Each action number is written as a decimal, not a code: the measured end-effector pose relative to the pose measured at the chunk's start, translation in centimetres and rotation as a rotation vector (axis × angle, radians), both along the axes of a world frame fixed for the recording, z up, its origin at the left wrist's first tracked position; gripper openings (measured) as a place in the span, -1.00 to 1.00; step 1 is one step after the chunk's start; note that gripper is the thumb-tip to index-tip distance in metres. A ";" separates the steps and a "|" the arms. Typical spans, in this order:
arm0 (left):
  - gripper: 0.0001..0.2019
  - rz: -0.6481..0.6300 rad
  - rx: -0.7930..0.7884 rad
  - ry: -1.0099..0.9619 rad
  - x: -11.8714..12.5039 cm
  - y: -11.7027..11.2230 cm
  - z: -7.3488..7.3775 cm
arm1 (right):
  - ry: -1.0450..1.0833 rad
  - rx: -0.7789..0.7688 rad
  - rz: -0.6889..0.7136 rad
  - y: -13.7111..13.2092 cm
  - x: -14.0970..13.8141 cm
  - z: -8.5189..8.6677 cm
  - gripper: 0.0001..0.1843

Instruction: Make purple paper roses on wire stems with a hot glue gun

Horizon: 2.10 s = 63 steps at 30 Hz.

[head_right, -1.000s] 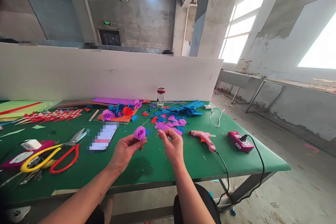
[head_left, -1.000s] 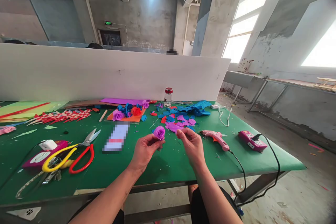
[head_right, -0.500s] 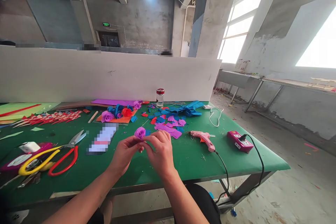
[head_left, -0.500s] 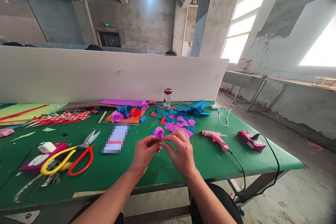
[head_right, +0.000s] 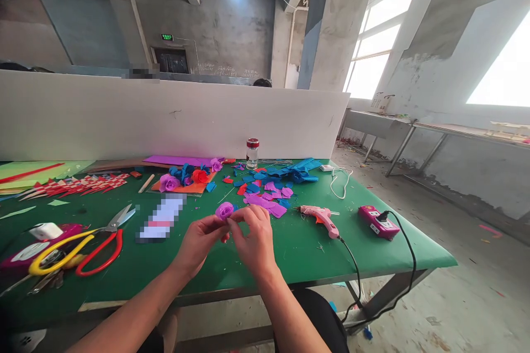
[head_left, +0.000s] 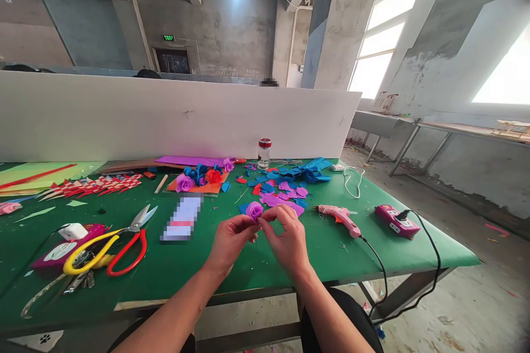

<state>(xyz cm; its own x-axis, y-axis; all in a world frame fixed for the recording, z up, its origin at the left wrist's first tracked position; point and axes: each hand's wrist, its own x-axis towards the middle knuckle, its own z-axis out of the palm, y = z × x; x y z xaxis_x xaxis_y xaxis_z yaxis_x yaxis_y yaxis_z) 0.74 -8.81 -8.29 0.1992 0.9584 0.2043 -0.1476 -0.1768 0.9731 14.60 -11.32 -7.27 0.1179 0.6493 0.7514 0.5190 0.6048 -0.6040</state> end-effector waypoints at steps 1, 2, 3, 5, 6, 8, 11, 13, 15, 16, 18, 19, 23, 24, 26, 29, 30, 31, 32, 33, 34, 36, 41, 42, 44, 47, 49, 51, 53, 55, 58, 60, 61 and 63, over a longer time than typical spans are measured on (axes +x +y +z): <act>-0.83 0.005 -0.004 0.001 0.0 0.0 0.0 | 0.064 -0.029 -0.011 0.1 0.1 -0.1 -0.84; -0.83 0.014 -0.008 0.002 0.0 0.0 0.1 | 0.145 -0.058 -0.028 0.2 0.3 -0.2 -0.78; -0.83 0.025 -0.013 -0.001 0.0 0.1 0.1 | 0.235 -0.089 -0.045 0.5 0.5 -0.4 -0.73; -0.82 0.049 -0.028 -0.019 -0.1 0.2 0.2 | 0.369 -0.147 -0.059 1.2 1.2 -1.0 -0.66; -0.82 0.061 -0.039 -0.040 -0.2 0.3 0.3 | 0.390 -0.172 -0.043 1.5 1.5 -1.2 -0.67; -0.82 0.079 -0.067 -0.092 -0.3 0.5 0.5 | 0.358 -0.227 0.027 2.0 2.2 -1.6 -0.79; -0.82 0.095 -0.081 -0.136 -0.5 0.6 0.8 | 0.298 -0.299 0.099 2.0 2.5 -1.6 -0.82; -0.82 0.100 -0.067 -0.120 -0.5 0.5 0.9 | 0.307 -0.330 0.093 1.7 2.3 -1.3 -0.77; -0.82 0.095 -0.043 -0.083 -0.4 0.4 0.9 | 0.322 -0.353 0.115 1.3 1.9 -1.0 -0.76; -0.82 0.088 -0.029 -0.063 -0.3 0.4 0.9 | 0.333 -0.359 0.141 1.1 1.6 -0.8 -0.77; -0.83 0.069 -0.003 -0.034 -0.1 0.4 0.7 | 0.360 -0.348 0.210 0.9 1.2 -0.6 -0.79; -0.83 0.062 0.006 -0.029 0.0 0.4 0.5 | 0.372 -0.334 0.235 0.8 1.0 -0.5 -0.79; -0.83 0.067 0.017 -0.061 0.1 0.7 0.0 | 0.355 -0.262 0.200 0.7 0.9 -0.5 -0.72; -0.83 0.075 0.018 -0.072 0.2 0.8 0.0 | 0.339 -0.243 0.172 0.8 0.9 -0.6 -0.69; -0.83 0.094 0.017 -0.086 0.2 0.8 0.0 | 0.329 -0.223 0.145 0.8 1.0 -0.8 -0.61; -0.83 0.113 0.025 -0.124 0.1 0.4 0.1 | 0.367 -0.254 0.151 0.7 1.0 -1.2 -0.51; -0.83 0.125 0.024 -0.136 0.2 0.1 0.2 | 0.393 -0.268 0.162 0.7 0.9 -1.3 -0.50; -0.83 0.137 0.024 -0.151 0.2 -0.1 0.2 | 0.419 -0.280 0.178 0.8 0.9 -1.5 -0.51; -0.83 0.147 0.026 -0.164 0.2 -0.3 0.1 | 0.439 -0.285 0.195 0.8 0.8 -1.6 -0.53; -0.83 0.154 0.032 -0.175 0.3 -0.6 0.1 | 0.451 -0.287 0.210 0.9 0.8 -1.7 -0.58; -0.82 0.159 0.040 -0.185 0.4 -0.8 0.0 | 0.454 -0.286 0.218 0.9 0.8 -1.8 -0.63; -0.81 0.163 0.054 -0.202 0.8 -1.0 -0.2 | 0.445 -0.280 0.216 0.9 0.8 -1.9 -0.71; -0.79 0.142 0.088 -0.189 1.9 -1.3 -1.0 | 0.404 -0.264 0.207 -0.1 1.0 -1.6 -0.75; -0.79 0.134 0.089 -0.187 2.0 -1.4 -1.1 | 0.395 -0.274 0.212 -0.2 1.1 -1.6 -0.74; -0.78 0.128 0.086 -0.187 2.1 -1.5 -1.3 | 0.406 -0.294 0.234 -0.3 1.1 -1.6 -0.72; -0.78 0.135 0.083 -0.170 1.7 -1.5 -1.4 | 0.477 -0.303 0.300 0.1 1.1 -1.8 -0.72; -0.80 0.125 0.101 -0.165 1.3 -1.5 -1.2 | 0.508 -0.323 0.356 0.4 1.1 -1.9 -0.73; -0.81 0.113 0.116 -0.151 1.0 -1.5 -1.1 | 0.518 -0.354 0.401 0.5 1.2 -2.0 -0.73; -0.82 0.116 0.135 -0.116 0.8 -1.4 -1.0 | 0.497 -0.362 0.409 0.5 1.4 -2.0 -0.72; -0.83 0.135 0.168 -0.073 0.6 -1.4 -1.1 | 0.434 -0.330 0.349 0.2 1.7 -2.0 -0.69; -0.85 0.173 0.250 -0.008 0.5 -1.2 -1.3 | 0.285 -0.248 0.153 -0.1 2.1 -2.1 -0.63; -0.85 0.191 0.311 0.040 0.3 -1.0 -1.6 | 0.199 -0.200 0.027 -0.1 2.3 -2.2 -0.57; -0.85 0.199 0.337 0.062 0.2 -0.9 -1.7 | 0.154 -0.165 -0.014 -0.1 2.4 -2.2 -0.55; -0.86 0.216 0.379 0.097 0.1 -0.8 -1.8 | 0.046 -0.074 -0.047 0.0 2.7 -2.2 -0.62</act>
<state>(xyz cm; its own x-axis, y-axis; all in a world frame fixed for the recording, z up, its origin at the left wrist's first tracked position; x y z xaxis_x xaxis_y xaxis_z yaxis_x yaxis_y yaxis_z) 0.80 -9.57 -10.06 0.0385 0.8411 0.5396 0.0211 -0.5405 0.8411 17.30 -11.34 -9.46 0.1834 0.6954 0.6948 0.5164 0.5333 -0.6700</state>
